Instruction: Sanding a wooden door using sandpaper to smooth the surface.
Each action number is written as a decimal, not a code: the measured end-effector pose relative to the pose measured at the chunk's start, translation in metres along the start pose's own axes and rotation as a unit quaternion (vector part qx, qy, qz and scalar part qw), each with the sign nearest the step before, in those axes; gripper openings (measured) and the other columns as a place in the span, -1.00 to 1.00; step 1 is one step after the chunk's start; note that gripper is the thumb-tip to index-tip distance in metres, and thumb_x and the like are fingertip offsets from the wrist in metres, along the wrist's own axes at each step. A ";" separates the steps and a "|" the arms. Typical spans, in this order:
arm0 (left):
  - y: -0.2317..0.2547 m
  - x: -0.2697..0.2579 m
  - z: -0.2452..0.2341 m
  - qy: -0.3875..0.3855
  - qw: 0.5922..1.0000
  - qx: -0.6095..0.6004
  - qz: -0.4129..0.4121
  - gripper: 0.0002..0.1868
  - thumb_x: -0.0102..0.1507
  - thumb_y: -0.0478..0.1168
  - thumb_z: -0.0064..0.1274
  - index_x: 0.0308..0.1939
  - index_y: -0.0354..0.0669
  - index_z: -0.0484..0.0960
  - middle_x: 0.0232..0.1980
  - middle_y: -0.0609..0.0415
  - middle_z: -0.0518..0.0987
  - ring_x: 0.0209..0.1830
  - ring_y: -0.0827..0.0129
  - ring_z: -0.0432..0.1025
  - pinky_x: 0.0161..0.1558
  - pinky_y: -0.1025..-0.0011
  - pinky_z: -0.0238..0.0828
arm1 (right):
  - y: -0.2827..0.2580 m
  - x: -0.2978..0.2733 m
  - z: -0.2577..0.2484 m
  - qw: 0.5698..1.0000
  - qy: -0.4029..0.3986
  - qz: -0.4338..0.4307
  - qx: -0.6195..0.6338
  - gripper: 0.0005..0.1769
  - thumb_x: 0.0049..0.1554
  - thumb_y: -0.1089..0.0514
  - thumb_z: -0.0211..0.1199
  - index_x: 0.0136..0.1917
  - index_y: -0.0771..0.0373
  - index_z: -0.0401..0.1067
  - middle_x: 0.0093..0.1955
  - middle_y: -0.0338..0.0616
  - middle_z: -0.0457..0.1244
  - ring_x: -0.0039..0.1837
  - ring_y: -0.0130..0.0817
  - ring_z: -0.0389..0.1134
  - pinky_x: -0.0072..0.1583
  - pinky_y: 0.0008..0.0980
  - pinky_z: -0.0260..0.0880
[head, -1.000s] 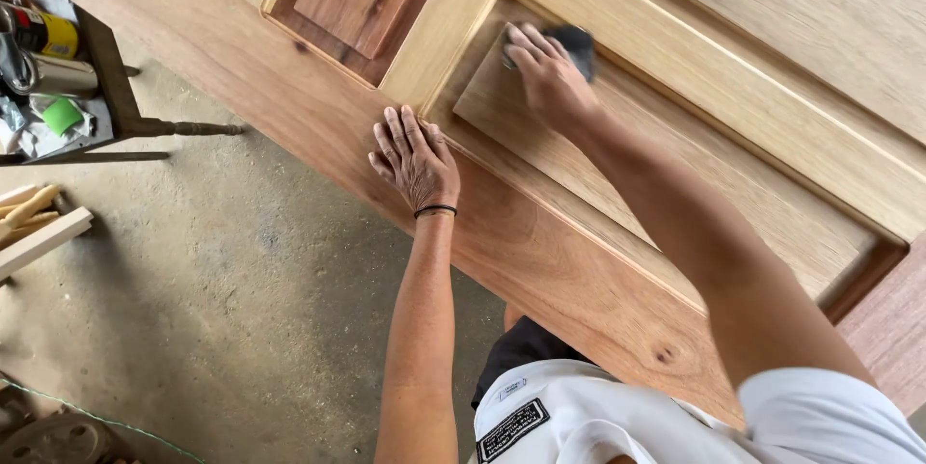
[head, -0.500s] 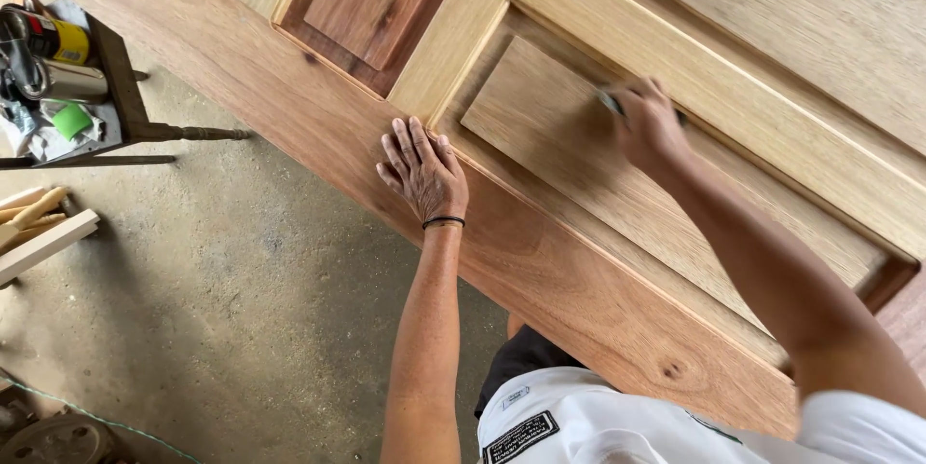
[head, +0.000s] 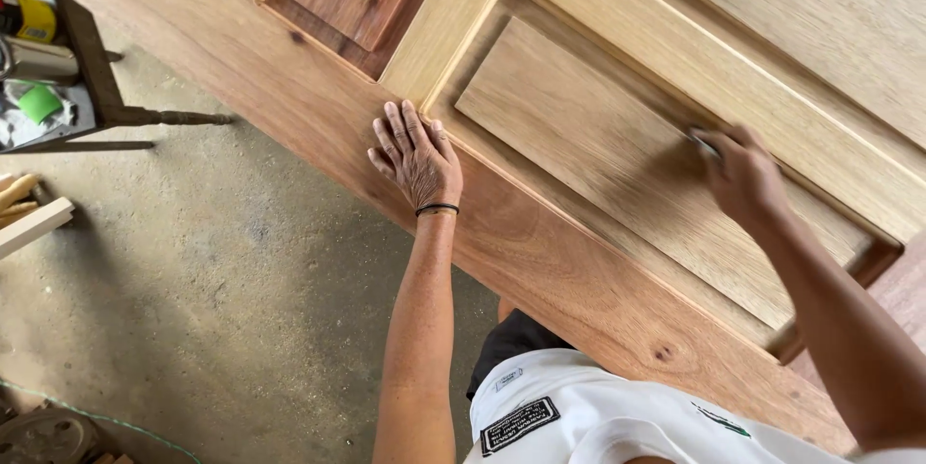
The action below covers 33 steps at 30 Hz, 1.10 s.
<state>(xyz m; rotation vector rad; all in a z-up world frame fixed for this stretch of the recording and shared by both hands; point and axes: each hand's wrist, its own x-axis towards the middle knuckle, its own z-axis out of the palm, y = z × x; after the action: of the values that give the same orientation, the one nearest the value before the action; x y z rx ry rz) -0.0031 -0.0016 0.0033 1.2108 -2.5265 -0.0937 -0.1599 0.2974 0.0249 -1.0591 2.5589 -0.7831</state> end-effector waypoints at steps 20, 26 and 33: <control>-0.005 -0.002 0.010 -0.038 0.998 -0.003 -0.045 -0.54 0.23 0.01 -0.44 0.18 0.01 0.15 0.28 0.11 0.07 0.29 0.16 -0.05 0.20 0.00 -0.24 | -0.049 -0.016 0.022 0.972 -0.018 -0.188 -0.138 -0.51 0.08 0.15 -0.07 0.25 0.41 0.07 0.31 0.14 -0.05 0.36 -0.04 -0.09 0.32 -0.14 -0.17; -0.004 -0.003 0.011 -0.052 0.997 0.036 -0.054 -0.53 0.25 0.05 -0.46 0.20 0.06 0.12 0.29 0.20 0.03 0.32 0.24 -0.10 0.24 0.04 -0.29 | -0.019 -0.101 0.025 0.972 -0.037 -0.207 -0.108 -0.45 0.05 0.06 -0.07 0.26 0.36 0.05 0.32 0.12 -0.07 0.36 0.01 -0.09 0.32 -0.14 -0.19; -0.004 -0.002 0.011 0.005 0.998 0.044 -0.052 -0.56 0.22 0.04 -0.34 0.15 0.06 0.21 0.25 0.20 0.12 0.29 0.26 0.00 0.22 0.05 -0.14 | -0.117 0.078 0.094 0.933 -0.142 -0.295 -0.151 -0.46 0.13 0.03 -0.31 0.34 0.28 -0.12 0.38 -0.02 -0.20 0.40 -0.18 -0.26 0.34 -0.20 -0.38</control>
<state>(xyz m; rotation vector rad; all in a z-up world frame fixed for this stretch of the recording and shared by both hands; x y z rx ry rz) -0.0026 -0.0032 -0.0081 1.3734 -2.4824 -0.0017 -0.1075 0.1370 0.0115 -1.9326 2.1601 -0.3098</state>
